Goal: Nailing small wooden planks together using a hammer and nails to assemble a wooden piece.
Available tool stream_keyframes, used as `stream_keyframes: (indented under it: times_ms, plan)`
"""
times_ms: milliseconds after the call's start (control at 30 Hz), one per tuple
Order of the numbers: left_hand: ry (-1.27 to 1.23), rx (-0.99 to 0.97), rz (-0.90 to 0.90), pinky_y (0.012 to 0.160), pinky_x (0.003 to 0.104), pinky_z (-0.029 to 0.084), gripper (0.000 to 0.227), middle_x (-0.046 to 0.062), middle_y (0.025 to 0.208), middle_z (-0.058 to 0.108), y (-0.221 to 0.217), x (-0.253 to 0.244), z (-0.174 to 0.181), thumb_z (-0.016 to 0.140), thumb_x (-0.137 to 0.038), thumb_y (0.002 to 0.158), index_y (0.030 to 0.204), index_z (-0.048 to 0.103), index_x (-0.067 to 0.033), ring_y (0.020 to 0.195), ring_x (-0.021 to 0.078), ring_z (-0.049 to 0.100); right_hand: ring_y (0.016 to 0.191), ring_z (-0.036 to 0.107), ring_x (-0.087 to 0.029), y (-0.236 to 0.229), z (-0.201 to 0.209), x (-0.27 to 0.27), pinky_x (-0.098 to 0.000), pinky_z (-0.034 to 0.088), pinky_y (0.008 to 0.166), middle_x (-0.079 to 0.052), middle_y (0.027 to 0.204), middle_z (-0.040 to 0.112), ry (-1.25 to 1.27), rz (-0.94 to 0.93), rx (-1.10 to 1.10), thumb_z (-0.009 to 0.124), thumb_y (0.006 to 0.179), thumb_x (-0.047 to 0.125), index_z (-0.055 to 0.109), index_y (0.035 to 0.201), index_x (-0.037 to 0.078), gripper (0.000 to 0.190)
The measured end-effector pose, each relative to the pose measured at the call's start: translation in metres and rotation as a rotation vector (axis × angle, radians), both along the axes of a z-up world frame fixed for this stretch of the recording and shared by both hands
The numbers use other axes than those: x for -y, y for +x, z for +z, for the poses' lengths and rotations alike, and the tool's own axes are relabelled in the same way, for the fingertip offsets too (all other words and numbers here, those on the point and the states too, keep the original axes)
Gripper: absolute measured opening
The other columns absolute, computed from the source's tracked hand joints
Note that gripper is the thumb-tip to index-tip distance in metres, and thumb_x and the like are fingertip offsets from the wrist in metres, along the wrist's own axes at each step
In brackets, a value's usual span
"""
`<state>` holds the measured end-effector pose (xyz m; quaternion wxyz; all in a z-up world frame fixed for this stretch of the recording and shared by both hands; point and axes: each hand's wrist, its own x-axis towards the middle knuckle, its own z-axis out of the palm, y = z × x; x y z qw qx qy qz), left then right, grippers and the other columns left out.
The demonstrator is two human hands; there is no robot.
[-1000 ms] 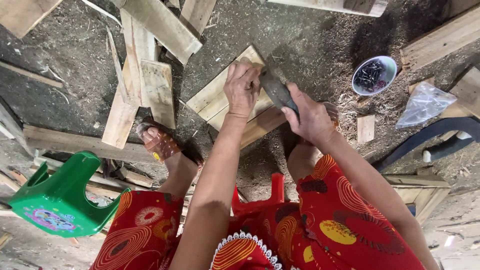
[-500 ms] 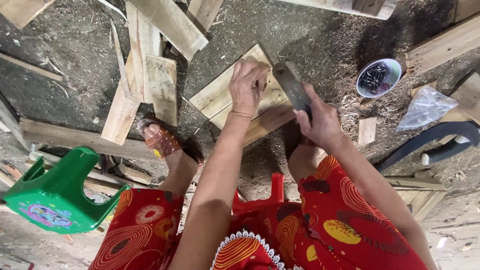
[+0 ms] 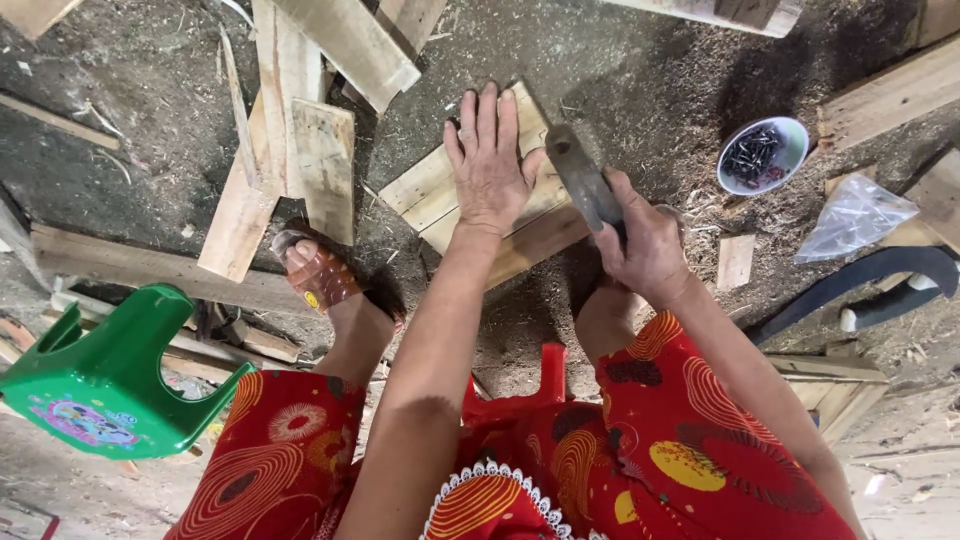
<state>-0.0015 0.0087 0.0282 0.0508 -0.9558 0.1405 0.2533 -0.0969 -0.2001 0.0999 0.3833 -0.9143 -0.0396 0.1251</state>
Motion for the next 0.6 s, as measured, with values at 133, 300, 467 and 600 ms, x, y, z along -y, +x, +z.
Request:
stream_keyframes:
  times_ms: [133, 300, 467, 600]
  plan:
    - [0.098, -0.09, -0.047, 0.128, 0.056, 0.008, 0.08, 0.008, 0.173, 0.001, 0.004, 0.001, 0.006, 0.008, -0.071, 0.107, 0.166, 0.001, -0.0166, 0.16, 0.0323, 0.004, 0.047, 0.052, -0.017, 0.019, 0.013, -0.013, -0.033, 0.057, 0.043, -0.008, 0.079, 0.061, 0.019, 0.013, 0.116, 0.029, 0.112, 0.044, 0.046, 0.148, -0.004, 0.062]
    - [0.086, -0.125, -0.047, 0.127, 0.056, 0.005, 0.077, 0.008, 0.174, 0.001, 0.011, 0.003, 0.024, 0.005, -0.065, 0.106, 0.166, 0.0, -0.0176, 0.16, 0.0332, 0.003, 0.049, 0.048, -0.012, 0.023, -0.012, -0.011, -0.0212, 0.043, 0.03, -0.016, 0.087, 0.062, -0.1, 0.128, 0.011, 0.025, 0.116, 0.037, 0.033, 0.15, -0.003, 0.053]
    - [0.074, -0.087, -0.043, 0.127, 0.057, 0.009, 0.085, 0.01, 0.173, 0.002, 0.005, 0.001, 0.005, 0.002, -0.069, 0.099, 0.165, 0.002, -0.0166, 0.16, 0.034, 0.006, 0.047, 0.049, -0.015, 0.017, 0.01, -0.01, -0.0253, 0.045, 0.031, -0.013, 0.083, 0.064, 0.061, 0.058, 0.144, 0.029, 0.115, 0.024, 0.039, 0.144, -0.002, 0.04]
    - [0.055, -0.052, -0.064, 0.128, 0.06, 0.017, 0.099, 0.013, 0.171, -0.001, 0.002, -0.001, -0.004, 0.06, -0.076, 0.116, 0.166, 0.002, -0.0143, 0.158, 0.036, 0.004, 0.059, 0.065, -0.021, 0.015, 0.003, -0.013, -0.0275, 0.056, 0.034, -0.018, 0.096, 0.07, -0.085, 0.137, 0.023, 0.037, 0.112, 0.031, 0.044, 0.138, -0.002, 0.043]
